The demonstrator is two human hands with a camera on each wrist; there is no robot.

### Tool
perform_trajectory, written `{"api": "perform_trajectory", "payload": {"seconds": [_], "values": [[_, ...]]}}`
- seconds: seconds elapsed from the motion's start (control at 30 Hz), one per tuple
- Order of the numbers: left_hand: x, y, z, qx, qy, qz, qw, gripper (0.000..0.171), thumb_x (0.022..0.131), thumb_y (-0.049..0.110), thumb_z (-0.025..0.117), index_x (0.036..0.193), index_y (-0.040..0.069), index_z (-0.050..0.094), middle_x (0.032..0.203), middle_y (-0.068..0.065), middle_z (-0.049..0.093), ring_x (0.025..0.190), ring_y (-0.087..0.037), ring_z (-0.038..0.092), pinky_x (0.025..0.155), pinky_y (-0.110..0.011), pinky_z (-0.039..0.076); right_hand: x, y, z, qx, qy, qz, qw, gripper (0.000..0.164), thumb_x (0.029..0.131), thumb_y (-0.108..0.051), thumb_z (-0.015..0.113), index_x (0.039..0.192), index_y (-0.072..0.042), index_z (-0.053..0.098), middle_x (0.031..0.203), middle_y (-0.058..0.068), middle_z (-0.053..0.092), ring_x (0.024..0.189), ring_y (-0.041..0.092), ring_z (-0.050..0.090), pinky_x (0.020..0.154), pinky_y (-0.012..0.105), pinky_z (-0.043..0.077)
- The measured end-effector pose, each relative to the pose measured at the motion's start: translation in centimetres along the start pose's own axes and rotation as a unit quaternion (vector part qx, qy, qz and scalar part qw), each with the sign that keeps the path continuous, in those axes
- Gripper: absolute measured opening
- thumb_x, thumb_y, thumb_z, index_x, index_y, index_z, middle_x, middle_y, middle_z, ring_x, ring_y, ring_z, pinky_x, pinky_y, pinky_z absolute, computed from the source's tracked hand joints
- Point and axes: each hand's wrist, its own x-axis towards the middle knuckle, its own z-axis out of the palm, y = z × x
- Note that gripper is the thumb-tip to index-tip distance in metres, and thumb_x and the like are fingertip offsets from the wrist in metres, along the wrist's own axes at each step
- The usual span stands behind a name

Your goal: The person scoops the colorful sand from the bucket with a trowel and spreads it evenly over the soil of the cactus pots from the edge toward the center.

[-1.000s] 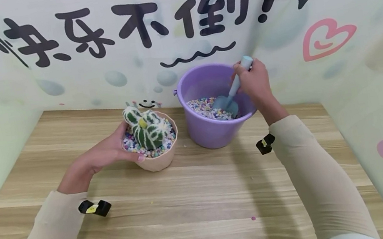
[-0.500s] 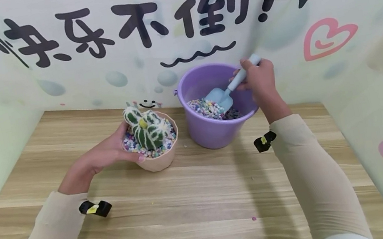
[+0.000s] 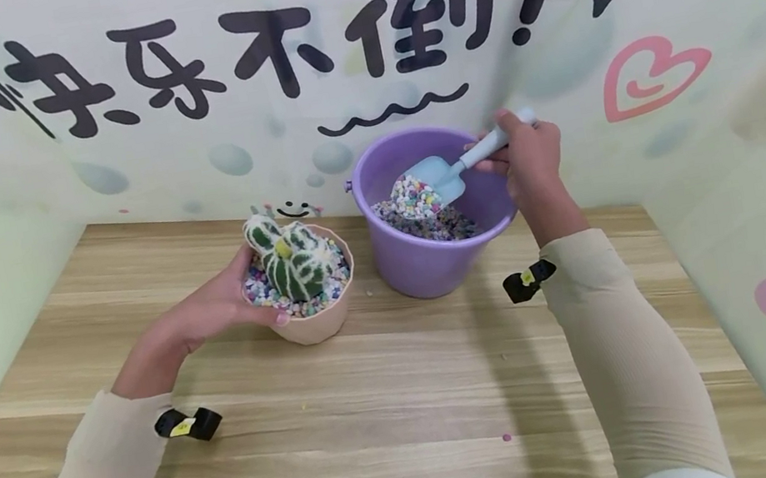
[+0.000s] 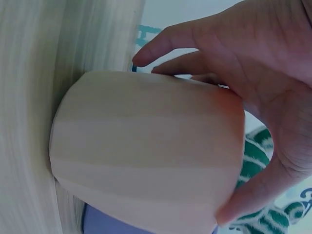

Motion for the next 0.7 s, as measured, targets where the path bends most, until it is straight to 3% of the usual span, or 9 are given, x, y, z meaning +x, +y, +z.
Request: {"api": "perform_trajectory", "payload": {"seconds": [0.17, 0.3, 0.43, 0.57, 0.7], "values": [[-0.5, 0.5, 0.6, 0.024, 0.029, 0.010, 0.9992, 0.119, 0.073, 0.014, 0.083, 0.157, 0.016, -0.001, 0.155, -0.016, 0.019, 0.141, -0.035, 0.024, 0.117, -0.054, 0.020, 0.0, -0.1, 0.0, 0.035, 0.022, 0.009, 0.999, 0.027, 0.092, -0.017, 0.067, 0.106, -0.002, 0.050, 0.075, 0.018, 0.071, 0.067, 0.030, 0.072, 0.054, 0.038, 0.058], [-1.0, 0.8, 1.4, 0.052, 0.059, 0.002, 0.9969, 0.118, 0.075, 0.013, 0.081, 0.157, 0.015, -0.004, 0.153, -0.019, 0.019, 0.140, -0.038, 0.025, 0.115, -0.055, 0.025, -0.2, -0.1, -0.3, 0.052, 0.035, 0.019, 0.998, 0.029, 0.092, -0.018, 0.068, 0.113, -0.004, 0.053, 0.078, 0.017, 0.071, 0.077, 0.033, 0.073, 0.057, 0.039, 0.058], [-1.4, 0.9, 2.5, 0.091, 0.095, -0.027, 0.9909, 0.122, 0.077, 0.030, 0.082, 0.156, 0.017, -0.011, 0.156, -0.023, 0.009, 0.141, -0.041, 0.020, 0.113, -0.059, 0.025, -0.7, -0.1, -0.8, 0.083, 0.036, 0.028, 0.996, 0.034, 0.091, -0.018, 0.068, 0.119, -0.005, 0.053, 0.082, 0.019, 0.071, 0.087, 0.036, 0.071, 0.058, 0.040, 0.058], [-1.2, 0.9, 3.6, 0.123, 0.133, -0.053, 0.9820, 0.134, 0.069, 0.052, 0.083, 0.155, 0.023, -0.015, 0.156, -0.026, 0.004, 0.138, -0.047, 0.026, 0.109, -0.062, 0.029, -1.4, -0.2, -1.2, 0.126, 0.029, 0.042, 0.991, 0.032, 0.091, -0.016, 0.069, 0.118, -0.009, 0.053, 0.085, 0.020, 0.071, 0.086, 0.037, 0.071, 0.059, 0.042, 0.058], [-0.9, 0.8, 4.0, 0.127, 0.155, -0.059, 0.9779, 0.137, 0.065, 0.053, 0.086, 0.155, 0.024, -0.013, 0.155, -0.027, 0.007, 0.134, -0.047, 0.033, 0.106, -0.063, 0.033, -2.0, -0.4, -1.3, 0.154, 0.021, 0.053, 0.986, 0.030, 0.091, -0.015, 0.069, 0.117, -0.012, 0.055, 0.092, 0.020, 0.071, 0.086, 0.037, 0.072, 0.063, 0.044, 0.059]]}}
